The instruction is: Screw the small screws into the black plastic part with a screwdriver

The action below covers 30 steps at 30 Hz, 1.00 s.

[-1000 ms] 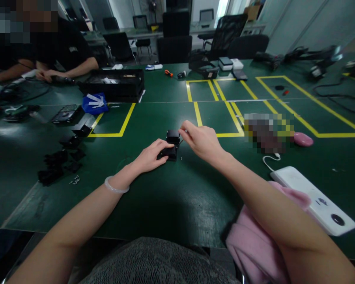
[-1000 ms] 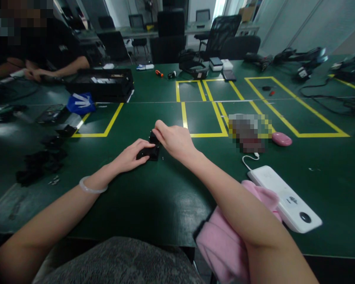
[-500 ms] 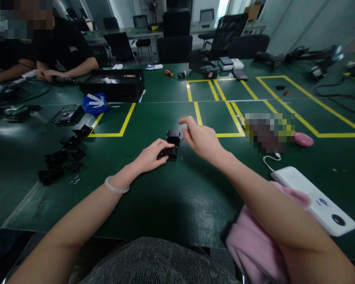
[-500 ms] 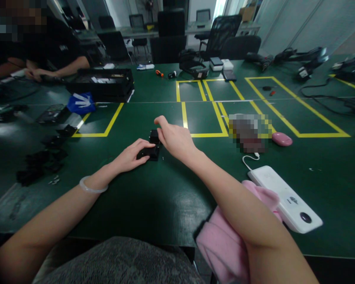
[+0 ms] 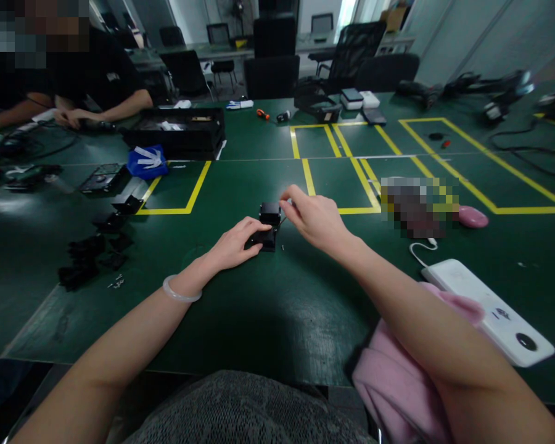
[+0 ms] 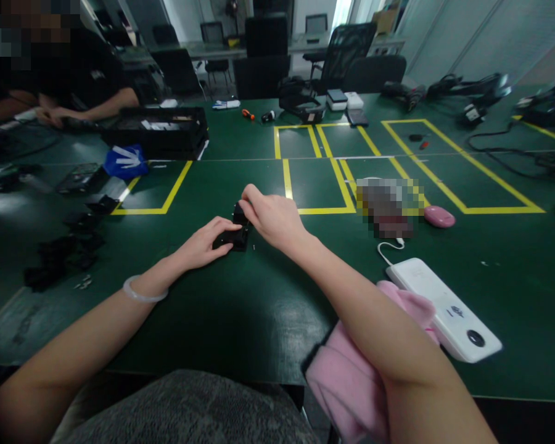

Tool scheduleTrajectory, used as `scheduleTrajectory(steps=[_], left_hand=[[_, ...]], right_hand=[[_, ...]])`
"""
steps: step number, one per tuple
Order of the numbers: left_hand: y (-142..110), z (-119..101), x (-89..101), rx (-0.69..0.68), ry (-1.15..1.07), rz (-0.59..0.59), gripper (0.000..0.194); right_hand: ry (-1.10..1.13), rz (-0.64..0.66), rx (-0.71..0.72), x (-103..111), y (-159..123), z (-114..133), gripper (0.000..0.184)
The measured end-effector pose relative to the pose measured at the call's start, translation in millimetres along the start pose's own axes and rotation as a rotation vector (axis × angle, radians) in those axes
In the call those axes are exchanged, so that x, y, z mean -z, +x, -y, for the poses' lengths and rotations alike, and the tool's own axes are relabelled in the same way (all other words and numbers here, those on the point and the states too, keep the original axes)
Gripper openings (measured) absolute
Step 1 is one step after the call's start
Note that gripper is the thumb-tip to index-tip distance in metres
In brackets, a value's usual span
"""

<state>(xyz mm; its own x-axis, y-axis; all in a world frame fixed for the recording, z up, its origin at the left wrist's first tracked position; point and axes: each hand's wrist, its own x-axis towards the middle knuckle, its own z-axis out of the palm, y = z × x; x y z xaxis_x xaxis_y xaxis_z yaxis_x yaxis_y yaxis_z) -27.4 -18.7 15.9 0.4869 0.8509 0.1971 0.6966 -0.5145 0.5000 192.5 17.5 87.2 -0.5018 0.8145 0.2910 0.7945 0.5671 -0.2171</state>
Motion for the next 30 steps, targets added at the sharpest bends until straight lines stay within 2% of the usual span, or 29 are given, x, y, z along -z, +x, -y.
scheduleTrajectory(steps=[3, 9, 15, 20, 26, 30], left_hand=[[-0.1, -0.1, 0.4, 0.006, 0.002, 0.003, 0.041], [-0.2, 0.5, 0.1, 0.004, -0.003, -0.001, 0.042], [-0.4, -1.7, 1.2, 0.014, 0.023, 0.004, 0.042], [-0.2, -3.1, 1.8, 0.011, 0.052, 0.006, 0.043], [0.3, -4.1, 1.9, 0.011, 0.097, 0.003, 0.044], [0.1, -4.8, 1.9, 0.004, 0.103, 0.003, 0.043]], right_hand=[[-0.038, 0.007, -0.019, 0.4, -0.1, 0.4, 0.039], [0.032, -0.019, 0.022, -0.6, -0.7, 0.2, 0.038], [-0.055, 0.015, 0.009, 0.4, -1.4, 0.9, 0.039], [0.003, -0.007, 0.059, 0.4, -1.9, 1.1, 0.039], [-0.079, 0.029, 0.035, 2.3, -1.9, 2.2, 0.04], [-0.013, -0.016, 0.085, -0.9, -2.9, 0.1, 0.039]])
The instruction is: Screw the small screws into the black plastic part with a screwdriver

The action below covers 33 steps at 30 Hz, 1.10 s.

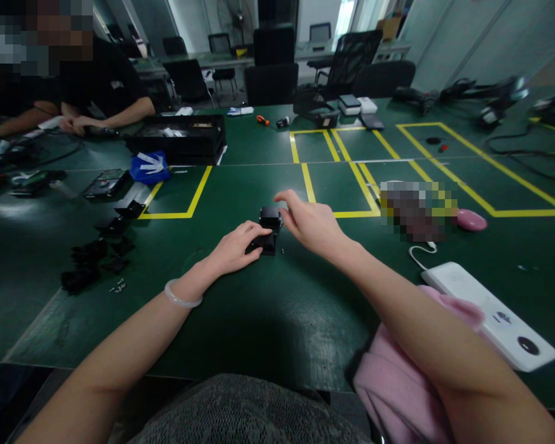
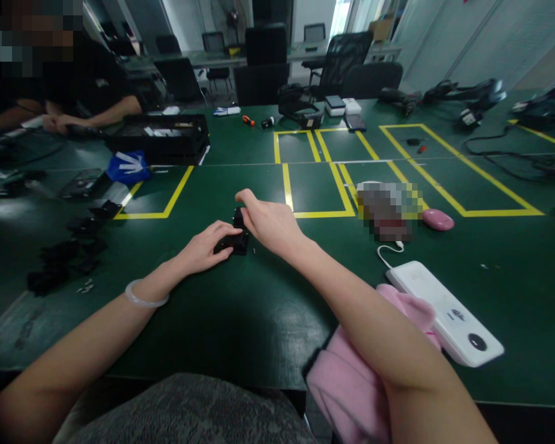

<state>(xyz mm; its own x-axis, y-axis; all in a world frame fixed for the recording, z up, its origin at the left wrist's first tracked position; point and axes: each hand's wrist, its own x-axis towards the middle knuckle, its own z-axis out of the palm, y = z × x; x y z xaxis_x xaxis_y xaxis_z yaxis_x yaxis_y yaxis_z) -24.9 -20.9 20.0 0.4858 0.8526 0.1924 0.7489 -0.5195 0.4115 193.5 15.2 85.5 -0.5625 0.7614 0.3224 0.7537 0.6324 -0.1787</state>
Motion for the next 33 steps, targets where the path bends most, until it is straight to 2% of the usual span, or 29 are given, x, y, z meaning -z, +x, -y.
scheduleTrajectory(steps=[9, 15, 20, 23, 27, 33], left_hand=[[0.3, -0.6, 0.0, -0.001, 0.037, -0.001, 0.042], [-0.2, -0.5, -0.1, -0.015, 0.081, -0.013, 0.043], [-0.4, 1.1, -1.3, -0.069, 0.11, -0.058, 0.042], [-0.2, 2.3, -1.8, -0.092, 0.114, -0.087, 0.042], [0.2, 3.3, -1.5, -0.079, 0.092, -0.088, 0.042], [0.0, 3.7, -1.2, -0.068, 0.076, -0.078, 0.043]], right_hand=[[-0.069, 0.074, -0.041, 5.4, 2.8, 3.2, 0.041], [-0.007, 0.03, -0.009, 4.6, 1.0, 1.4, 0.039], [-0.084, 0.061, -0.059, 5.5, 2.2, 2.2, 0.043], [-0.056, 0.061, -0.068, 3.9, 3.4, 1.4, 0.039], [0.013, 0.02, -0.042, 0.5, 3.4, -1.3, 0.038], [-0.009, 0.034, -0.049, 0.8, 3.4, -1.6, 0.038]])
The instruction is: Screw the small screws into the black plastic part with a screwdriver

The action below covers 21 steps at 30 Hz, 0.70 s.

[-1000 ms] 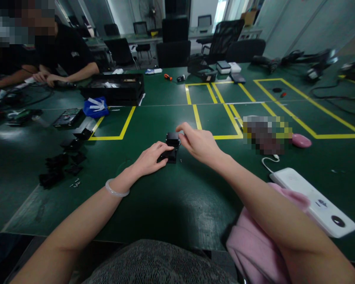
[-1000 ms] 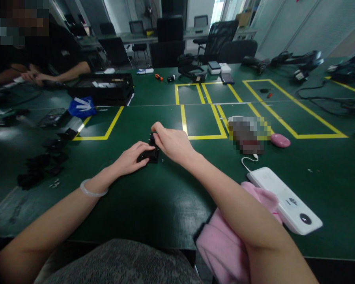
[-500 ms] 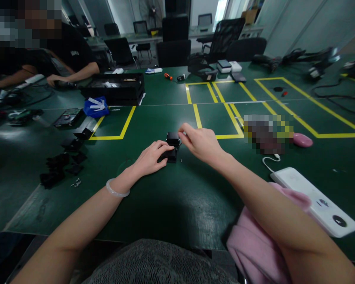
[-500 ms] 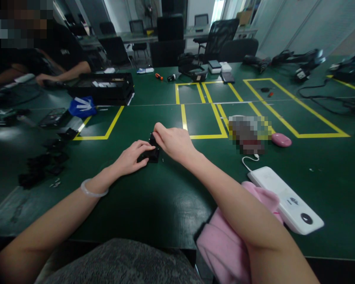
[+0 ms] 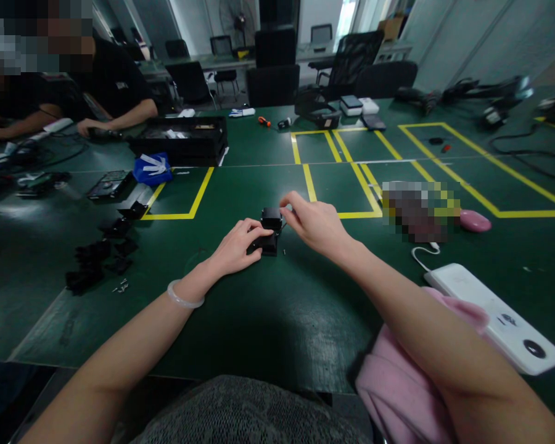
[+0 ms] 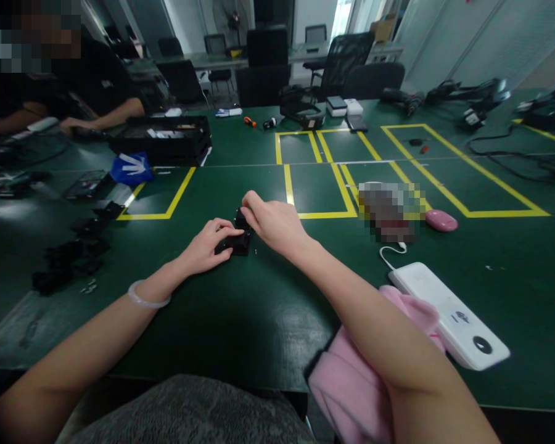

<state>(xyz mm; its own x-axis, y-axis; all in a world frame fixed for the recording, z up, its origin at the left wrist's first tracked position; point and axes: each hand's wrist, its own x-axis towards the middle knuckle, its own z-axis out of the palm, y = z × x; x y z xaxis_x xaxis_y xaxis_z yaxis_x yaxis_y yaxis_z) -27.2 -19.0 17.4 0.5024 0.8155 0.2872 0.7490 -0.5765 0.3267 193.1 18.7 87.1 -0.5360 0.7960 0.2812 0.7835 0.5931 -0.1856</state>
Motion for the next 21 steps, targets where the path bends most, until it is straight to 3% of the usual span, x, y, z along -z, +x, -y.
scheduleTrajectory(steps=[11, 21], left_hand=[[0.6, -1.5, 1.1, -0.014, 0.013, 0.005, 0.04], [2.2, -4.3, -3.6, -0.009, 0.043, -0.069, 0.032]], right_hand=[[-0.017, -0.015, 0.013, -1.4, 0.2, -0.7, 0.039], [-0.019, -0.048, 0.061, -5.3, -2.8, 1.9, 0.042]])
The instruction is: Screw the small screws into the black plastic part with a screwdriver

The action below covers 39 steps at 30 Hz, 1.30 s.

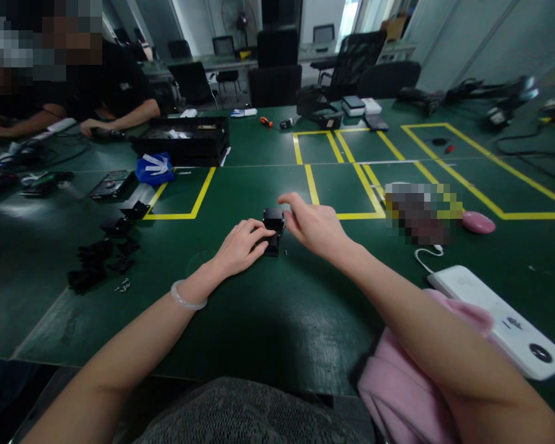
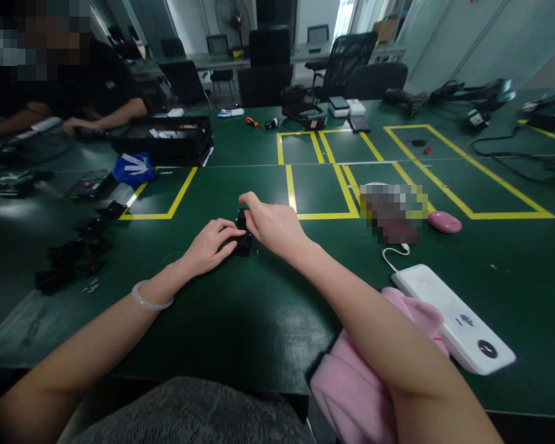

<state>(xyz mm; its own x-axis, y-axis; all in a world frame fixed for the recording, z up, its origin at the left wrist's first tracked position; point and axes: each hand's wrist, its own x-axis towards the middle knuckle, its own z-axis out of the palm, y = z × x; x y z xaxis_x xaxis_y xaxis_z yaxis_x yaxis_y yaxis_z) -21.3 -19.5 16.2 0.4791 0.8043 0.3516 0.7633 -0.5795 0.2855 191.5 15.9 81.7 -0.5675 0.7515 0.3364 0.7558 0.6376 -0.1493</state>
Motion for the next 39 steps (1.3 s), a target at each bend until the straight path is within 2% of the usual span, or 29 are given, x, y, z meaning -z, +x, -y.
scheduleTrajectory(steps=[10, 14, 19, 25, 32, 39], left_hand=[[1, -2, 0.8, 0.005, -0.003, -0.013, 0.03], [2, -6, 1.8, 0.013, 0.059, -0.027, 0.029], [5, -13, 2.5, 0.037, 0.138, -0.056, 0.028], [7, -15, 2.7, 0.051, 0.144, -0.031, 0.027], [9, -15, 4.3, 0.054, 0.138, -0.028, 0.025], [11, -16, 6.5, 0.047, 0.063, 0.005, 0.023]], right_hand=[[0.015, 0.036, -0.039, 2, 2, -2, 0.04], [0.034, 0.016, -0.029, 4, 0, -2, 0.04], [-0.038, 0.065, -0.062, 7, 2, 0, 0.042], [0.055, 0.026, -0.051, 4, 2, -3, 0.038], [-0.007, 0.032, -0.068, 4, 3, -3, 0.042], [0.091, -0.015, -0.049, 1, 2, -4, 0.039]])
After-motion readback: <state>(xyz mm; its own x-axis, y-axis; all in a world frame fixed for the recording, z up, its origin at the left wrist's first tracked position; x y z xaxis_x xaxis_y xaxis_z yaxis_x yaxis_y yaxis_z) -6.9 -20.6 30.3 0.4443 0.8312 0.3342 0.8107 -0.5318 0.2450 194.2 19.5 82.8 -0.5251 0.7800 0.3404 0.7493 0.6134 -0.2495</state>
